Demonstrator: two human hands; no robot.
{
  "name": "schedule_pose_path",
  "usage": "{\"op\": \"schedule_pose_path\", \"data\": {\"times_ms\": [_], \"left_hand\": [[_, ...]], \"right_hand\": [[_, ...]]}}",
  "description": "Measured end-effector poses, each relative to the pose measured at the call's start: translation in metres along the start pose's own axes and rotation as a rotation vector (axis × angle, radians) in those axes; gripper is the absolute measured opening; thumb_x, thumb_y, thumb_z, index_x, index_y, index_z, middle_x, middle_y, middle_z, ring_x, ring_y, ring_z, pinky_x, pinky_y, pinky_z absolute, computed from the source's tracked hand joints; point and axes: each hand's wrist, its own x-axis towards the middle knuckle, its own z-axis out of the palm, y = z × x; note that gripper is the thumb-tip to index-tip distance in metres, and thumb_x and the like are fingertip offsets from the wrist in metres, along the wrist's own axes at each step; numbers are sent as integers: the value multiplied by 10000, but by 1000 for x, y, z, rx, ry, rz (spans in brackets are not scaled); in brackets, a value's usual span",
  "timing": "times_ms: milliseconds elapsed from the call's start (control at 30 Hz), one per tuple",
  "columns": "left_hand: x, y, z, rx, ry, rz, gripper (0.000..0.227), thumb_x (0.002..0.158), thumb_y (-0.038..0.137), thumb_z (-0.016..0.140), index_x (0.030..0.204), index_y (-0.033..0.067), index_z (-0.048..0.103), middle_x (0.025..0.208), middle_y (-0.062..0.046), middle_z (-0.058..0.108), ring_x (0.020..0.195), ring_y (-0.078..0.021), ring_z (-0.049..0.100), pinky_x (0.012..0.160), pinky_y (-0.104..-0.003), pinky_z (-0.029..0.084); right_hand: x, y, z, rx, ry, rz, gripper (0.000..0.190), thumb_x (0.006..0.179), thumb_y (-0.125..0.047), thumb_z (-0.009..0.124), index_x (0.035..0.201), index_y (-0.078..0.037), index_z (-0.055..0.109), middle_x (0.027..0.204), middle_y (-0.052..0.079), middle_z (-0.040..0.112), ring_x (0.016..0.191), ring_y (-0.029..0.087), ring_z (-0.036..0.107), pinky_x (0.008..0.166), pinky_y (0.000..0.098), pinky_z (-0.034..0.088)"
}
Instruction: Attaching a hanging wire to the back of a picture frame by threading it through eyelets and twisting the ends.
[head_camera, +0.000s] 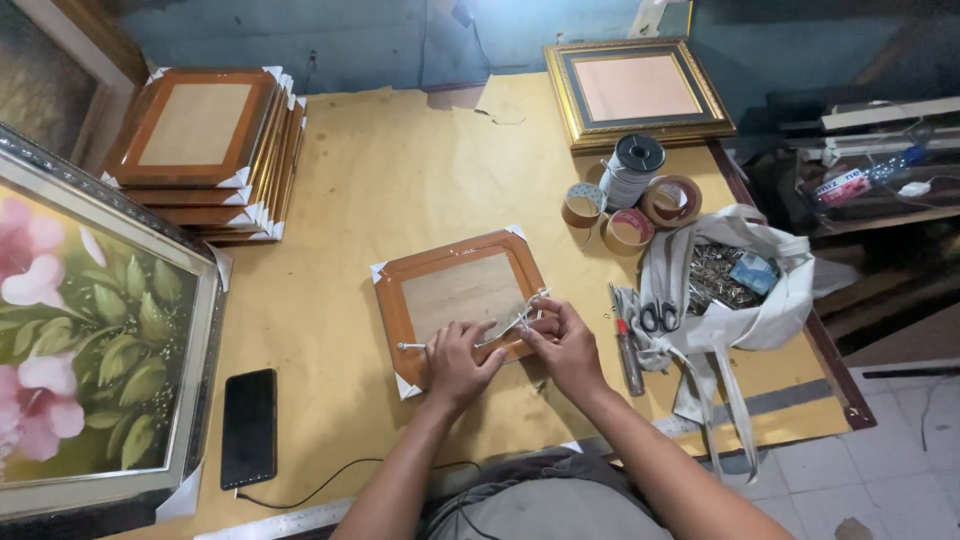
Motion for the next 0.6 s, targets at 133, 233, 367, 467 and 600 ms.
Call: {"op": "schedule_pose_path", "data": {"times_ms": [133, 233, 367, 467, 600], "left_hand": [[2, 1, 7, -14, 5, -29, 490, 656, 462, 624, 1129, 357, 552, 1000, 14, 532, 976, -208, 514, 904, -418, 339], [6, 22, 5, -28, 142, -83, 492, 672, 447, 632, 1130, 284, 560, 983, -43, 534, 966, -266, 514, 872, -430, 360], [23, 86, -1, -262, 231, 177, 461, 714, 169, 611, 1166, 143, 522, 1087, -126, 549, 1121, -338, 453, 932, -441, 322], [39, 124, 4, -556, 5, 201, 331, 778, 90, 526, 1107, 132, 531, 976, -127, 615, 1035, -314, 530, 886, -411, 385], [48, 147, 5, -889, -149, 101, 98, 862, 65, 499, 903, 94, 583, 675, -28, 587, 623, -116, 554, 655, -258, 480]], "right_hand": [[-7, -44, -10, -133, 127, -156, 412, 717, -69, 698, 1099, -139, 560, 815, 90, 691, 759, 146, 650, 712, 262, 509], [2, -52, -28, -68, 238, -250, 434, 740, -33, 678, 1145, -104, 539, 816, 104, 673, 784, 156, 630, 755, 269, 496], [10, -53, -44, -263, 241, -346, 364, 711, -91, 726, 1056, -163, 632, 816, 91, 681, 788, 202, 658, 736, 298, 512], [11, -51, -53, -245, 275, -354, 325, 703, -89, 727, 1009, -173, 660, 831, 79, 683, 784, 187, 658, 725, 280, 509], [14, -44, -79, -150, 397, -254, 289, 763, -128, 668, 1044, -194, 643, 821, 37, 668, 786, 127, 626, 752, 264, 488]]}}
